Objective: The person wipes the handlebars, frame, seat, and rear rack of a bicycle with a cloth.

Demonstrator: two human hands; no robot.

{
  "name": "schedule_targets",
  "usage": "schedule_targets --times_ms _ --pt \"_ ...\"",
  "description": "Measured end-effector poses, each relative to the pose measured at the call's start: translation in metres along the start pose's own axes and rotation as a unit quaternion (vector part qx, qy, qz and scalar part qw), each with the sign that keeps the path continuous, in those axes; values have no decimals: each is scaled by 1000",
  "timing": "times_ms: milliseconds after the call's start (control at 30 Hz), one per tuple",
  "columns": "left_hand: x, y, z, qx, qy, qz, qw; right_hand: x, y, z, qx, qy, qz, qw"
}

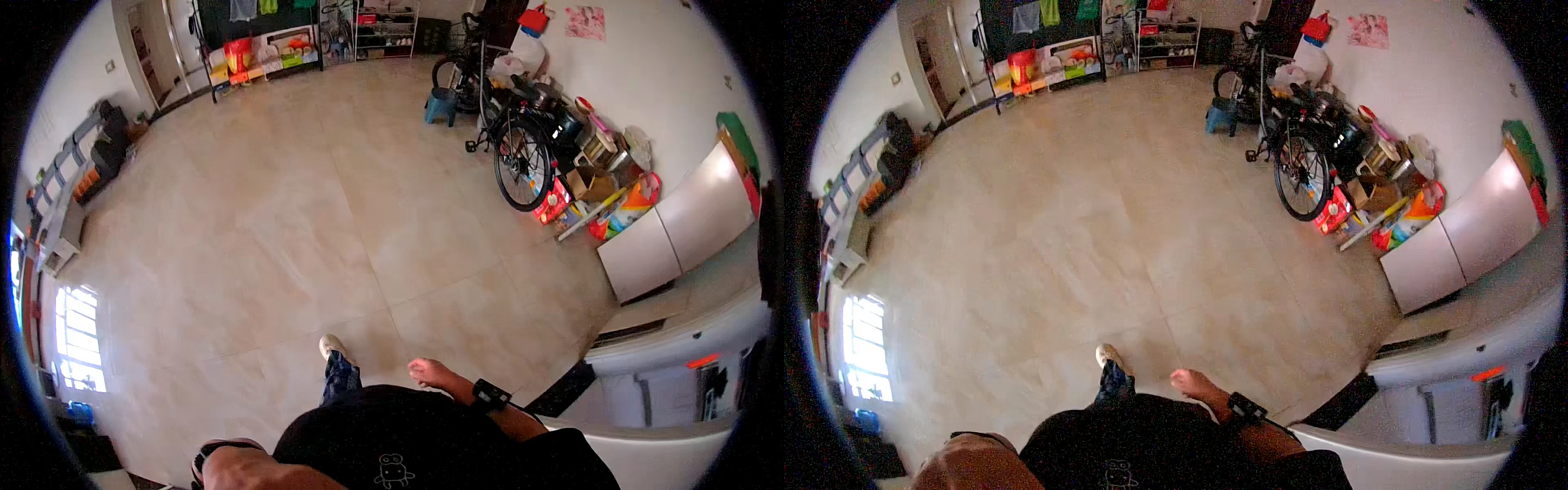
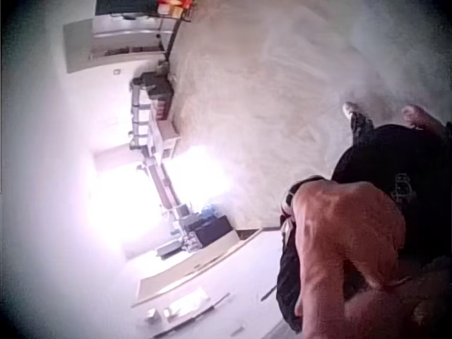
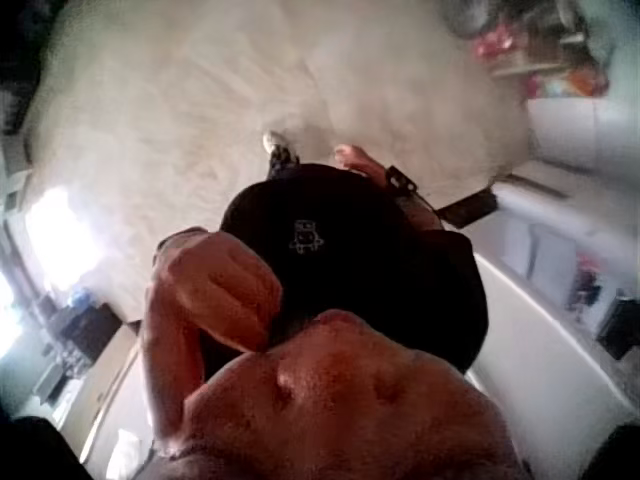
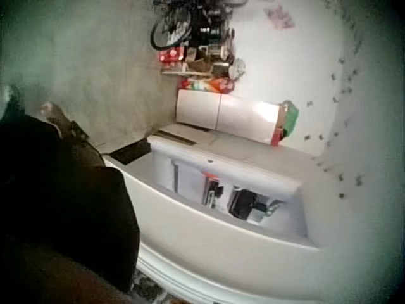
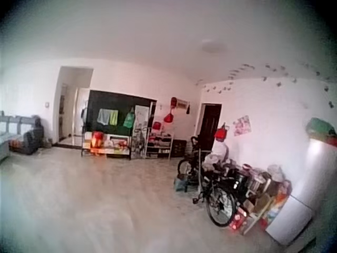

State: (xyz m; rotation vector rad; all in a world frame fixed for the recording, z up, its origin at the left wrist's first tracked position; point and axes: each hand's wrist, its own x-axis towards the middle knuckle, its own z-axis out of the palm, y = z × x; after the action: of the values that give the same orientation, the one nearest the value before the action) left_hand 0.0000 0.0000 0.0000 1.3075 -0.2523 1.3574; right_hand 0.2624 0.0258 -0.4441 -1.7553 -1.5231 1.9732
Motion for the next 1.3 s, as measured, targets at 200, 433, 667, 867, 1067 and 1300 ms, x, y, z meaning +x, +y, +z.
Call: schedule_targets --times_ms 200,433,667,867,1067,1300 --pt "47 22 -138 -61 -21 13 998 99 -107 -35 -113 37 -7 993" --pt "96 33 -266 -89 -44 19 995 198 -162 -46 -87 12 -63 994" --pt "158 32 -388 -6 28 55 998 344 -260 -102 -246 -80 -103 960" --pt "238 21 -499 -26 35 59 997 454 -395 -147 -267 -58 -140 952" --pt "292 9 -625 -31 74 69 994 558 -534 -211 -207 -56 -78 974" --pt "314 32 -779 61 86 126 986 677 -632 -210 -48 -127 -43 990"
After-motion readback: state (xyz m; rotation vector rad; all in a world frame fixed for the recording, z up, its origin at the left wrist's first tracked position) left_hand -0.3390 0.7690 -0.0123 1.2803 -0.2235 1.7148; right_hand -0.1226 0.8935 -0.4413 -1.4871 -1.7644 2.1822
